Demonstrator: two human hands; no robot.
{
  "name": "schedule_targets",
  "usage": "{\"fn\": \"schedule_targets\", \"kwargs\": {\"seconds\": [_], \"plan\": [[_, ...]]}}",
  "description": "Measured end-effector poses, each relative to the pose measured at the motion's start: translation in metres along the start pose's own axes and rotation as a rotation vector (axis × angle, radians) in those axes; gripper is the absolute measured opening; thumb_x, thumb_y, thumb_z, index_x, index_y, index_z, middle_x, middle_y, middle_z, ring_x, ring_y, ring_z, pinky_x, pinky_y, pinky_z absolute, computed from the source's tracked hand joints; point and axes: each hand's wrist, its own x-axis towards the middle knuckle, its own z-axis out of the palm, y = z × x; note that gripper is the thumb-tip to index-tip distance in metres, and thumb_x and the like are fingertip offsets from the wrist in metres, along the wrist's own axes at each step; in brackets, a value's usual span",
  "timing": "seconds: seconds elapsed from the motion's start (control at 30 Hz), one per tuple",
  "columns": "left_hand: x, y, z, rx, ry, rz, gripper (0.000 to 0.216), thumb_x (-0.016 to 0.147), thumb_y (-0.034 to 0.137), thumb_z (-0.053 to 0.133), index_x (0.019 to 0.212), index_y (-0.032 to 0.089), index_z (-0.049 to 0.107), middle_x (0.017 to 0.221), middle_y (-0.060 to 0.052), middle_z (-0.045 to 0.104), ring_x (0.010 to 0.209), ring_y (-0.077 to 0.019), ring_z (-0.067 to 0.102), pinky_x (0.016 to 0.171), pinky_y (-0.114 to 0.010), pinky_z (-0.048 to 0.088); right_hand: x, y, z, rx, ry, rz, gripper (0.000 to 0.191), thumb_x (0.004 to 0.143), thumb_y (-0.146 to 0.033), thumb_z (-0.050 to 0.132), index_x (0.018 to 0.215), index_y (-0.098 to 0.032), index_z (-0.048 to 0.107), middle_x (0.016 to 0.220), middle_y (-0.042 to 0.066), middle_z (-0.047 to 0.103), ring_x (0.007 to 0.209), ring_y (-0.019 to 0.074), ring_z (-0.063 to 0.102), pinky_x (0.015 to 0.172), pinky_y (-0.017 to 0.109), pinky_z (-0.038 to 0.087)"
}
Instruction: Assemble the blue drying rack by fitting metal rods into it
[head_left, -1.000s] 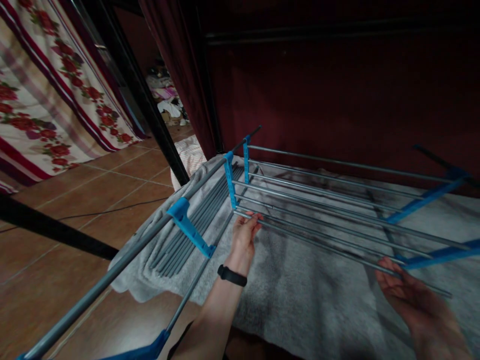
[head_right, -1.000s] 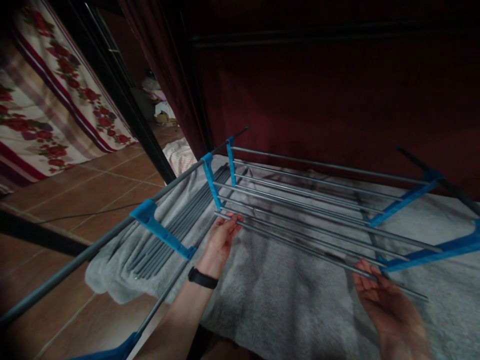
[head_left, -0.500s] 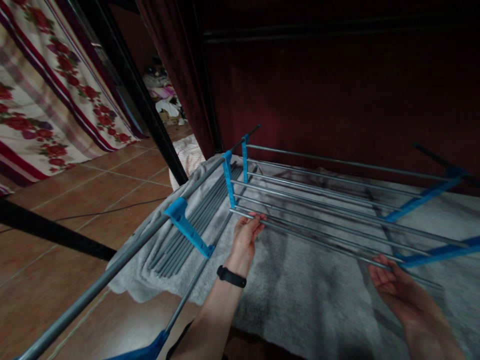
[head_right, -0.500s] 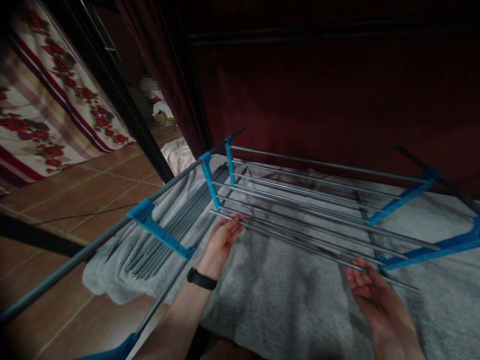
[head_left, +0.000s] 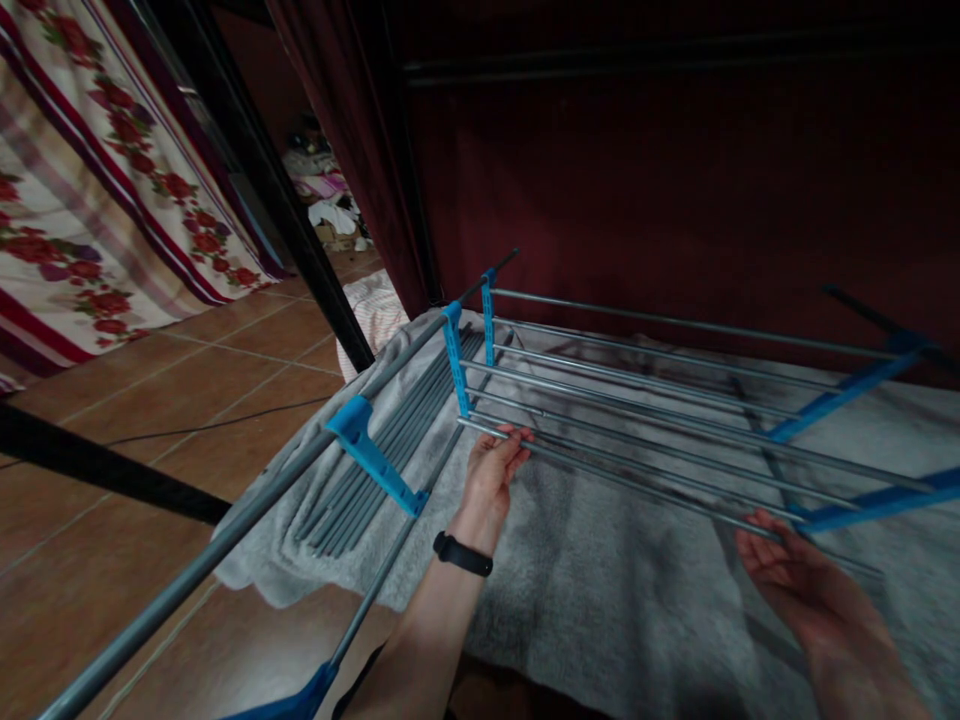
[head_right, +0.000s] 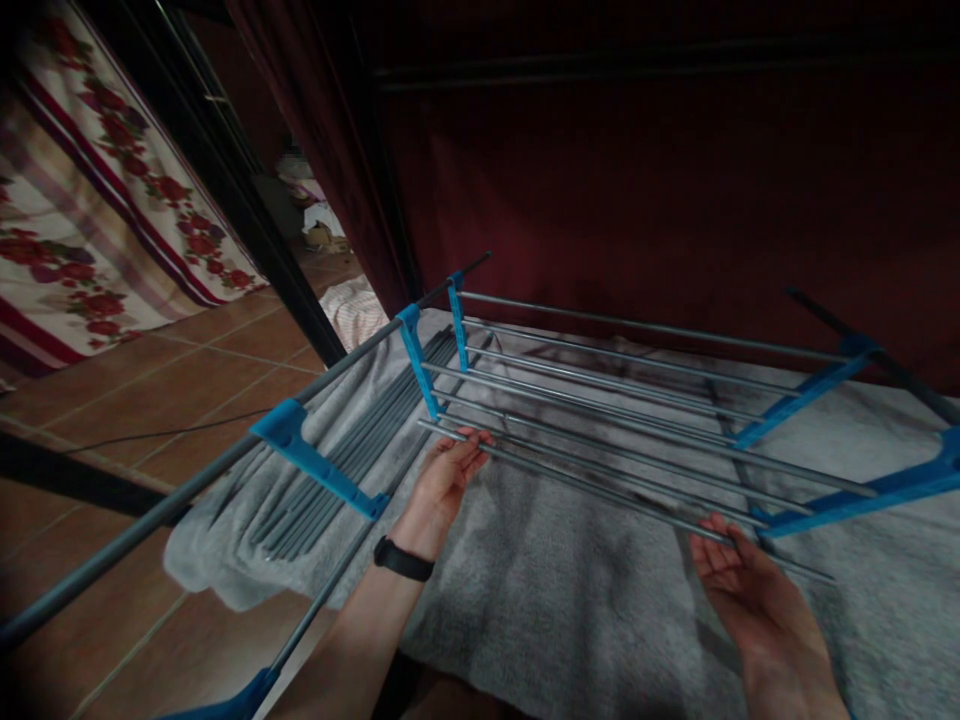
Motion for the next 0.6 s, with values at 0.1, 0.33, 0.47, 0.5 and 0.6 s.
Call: {"fn": "schedule_targets", "kwargs": {"seconds": [0.1,0.33,0.47,0.5,0.6], "plan": [[-0.001,0.0,0.0,0.007,-0.004,0.001,0.017,0.073,0.009,0.072,0.085,0.016,0.061,0.088,-0.008,0.073,0.08,-0.017,0.07,0.072,-0.026,0.054,-0.003,-0.002,0.001,-0.008,0.028,0.008,0.032,0.077,0.005,0.043,0.081,-0.015,0.068,0.097,0.005,0.067,0.075,0.015,0.069,0.055,0.029,0.062],[-0.001,-0.002,0.003,0.038,-0.036,-0.027,0.02,0.075,0.006,0.069,0.09,0.016,0.059,0.09,-0.009,0.074,0.081,-0.0169,0.071,0.075,-0.027,0.055,-0.009,0.001,0.007,-0.06,0.021,0.064,0.024,0.081,0.002,0.048,0.08,-0.016,0.065,0.095,0.004,0.067,0.079,0.0128,0.068,0.068,0.025,0.062],[-0.002,-0.001,0.004,0.053,-0.011,-0.029,0.02,0.076,0.006,0.068,0.09,0.015,0.059,0.088,-0.008,0.073,0.081,-0.0158,0.07,0.073,-0.026,0.054,-0.005,0.003,0.003,-0.064,0.005,0.079,0.023,0.083,0.0,0.048,0.085,-0.016,0.064,0.094,0.003,0.066,0.083,0.0116,0.068,0.079,0.027,0.06],[-0.002,0.0,0.004,0.057,0.002,-0.021,0.019,0.076,0.006,0.068,0.09,0.015,0.059,0.088,-0.008,0.072,0.08,-0.0153,0.07,0.073,-0.025,0.054,-0.003,0.002,0.001,-0.066,0.004,0.079,0.023,0.084,0.0,0.048,0.085,-0.016,0.064,0.094,0.003,0.066,0.084,0.0117,0.068,0.081,0.027,0.059],[-0.001,0.003,0.003,0.064,0.06,0.022,0.019,0.077,0.006,0.067,0.091,0.016,0.057,0.084,-0.006,0.071,0.077,-0.0141,0.069,0.07,-0.024,0.053,0.002,0.0,-0.003,-0.061,0.012,0.079,0.021,0.085,-0.001,0.049,0.085,-0.016,0.065,0.096,0.005,0.066,0.088,0.012,0.069,0.088,0.027,0.055]]}}
